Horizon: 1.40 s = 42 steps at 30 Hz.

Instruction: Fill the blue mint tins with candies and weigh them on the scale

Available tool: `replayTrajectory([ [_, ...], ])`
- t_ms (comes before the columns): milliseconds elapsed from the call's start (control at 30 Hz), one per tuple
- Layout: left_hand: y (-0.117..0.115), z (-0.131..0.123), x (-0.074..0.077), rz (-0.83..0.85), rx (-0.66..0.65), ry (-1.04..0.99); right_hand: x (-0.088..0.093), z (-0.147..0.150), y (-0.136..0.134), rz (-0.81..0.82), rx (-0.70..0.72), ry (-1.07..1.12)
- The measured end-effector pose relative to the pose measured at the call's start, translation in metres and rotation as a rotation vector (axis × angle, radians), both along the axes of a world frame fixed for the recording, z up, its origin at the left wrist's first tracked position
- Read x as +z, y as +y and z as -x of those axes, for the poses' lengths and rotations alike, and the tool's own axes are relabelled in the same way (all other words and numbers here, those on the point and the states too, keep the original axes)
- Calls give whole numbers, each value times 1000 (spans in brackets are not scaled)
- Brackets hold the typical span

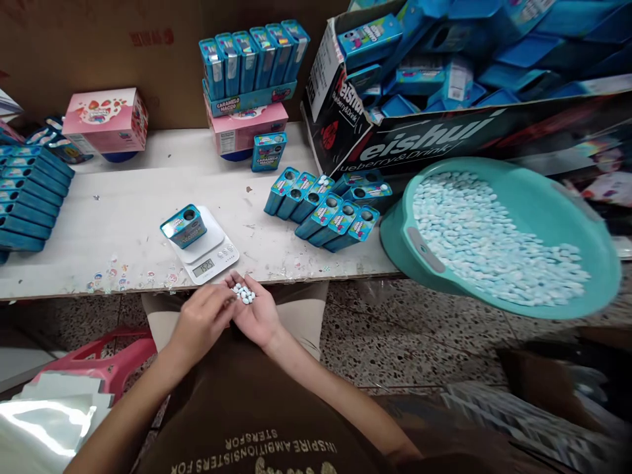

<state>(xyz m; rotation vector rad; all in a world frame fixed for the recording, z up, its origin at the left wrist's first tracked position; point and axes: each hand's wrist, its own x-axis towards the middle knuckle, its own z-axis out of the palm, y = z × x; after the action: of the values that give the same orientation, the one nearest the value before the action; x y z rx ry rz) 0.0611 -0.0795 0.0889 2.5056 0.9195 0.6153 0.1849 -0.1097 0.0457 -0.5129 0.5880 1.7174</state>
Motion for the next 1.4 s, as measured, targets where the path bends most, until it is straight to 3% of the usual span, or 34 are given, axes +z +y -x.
replayTrajectory([
  [167, 71, 9, 52, -140, 222, 111, 0, -10, 1, 56, -52, 3],
  [233, 101, 6, 65, -134, 267, 175, -1, -12, 1, 62, -68, 5],
  [367, 143, -5, 70, -62, 246, 312, -3, -15, 1, 58, -95, 16],
  [500, 157, -11, 66, 36, 216, 411, -4, -20, 2, 68, -130, 23],
  [733, 156, -10, 63, 71, 245, 336, -4, -25, 5, 84, -136, 34],
  [867, 155, -10, 62, -40, 207, 312, -6, -24, 5, 88, -139, 33],
  [1000, 145, -4, 65, -210, 248, 211, -7, -25, 4, 73, -143, 28],
  [1200, 101, 20, 63, -308, 291, 82, -9, -24, 3, 73, -148, -15],
  [1300, 72, 27, 51, -251, 295, 17, -10, -21, 4, 39, -127, -23],
  [1400, 46, 23, 33, -138, 183, 6, -8, -17, 5, -7, -83, -15],
])
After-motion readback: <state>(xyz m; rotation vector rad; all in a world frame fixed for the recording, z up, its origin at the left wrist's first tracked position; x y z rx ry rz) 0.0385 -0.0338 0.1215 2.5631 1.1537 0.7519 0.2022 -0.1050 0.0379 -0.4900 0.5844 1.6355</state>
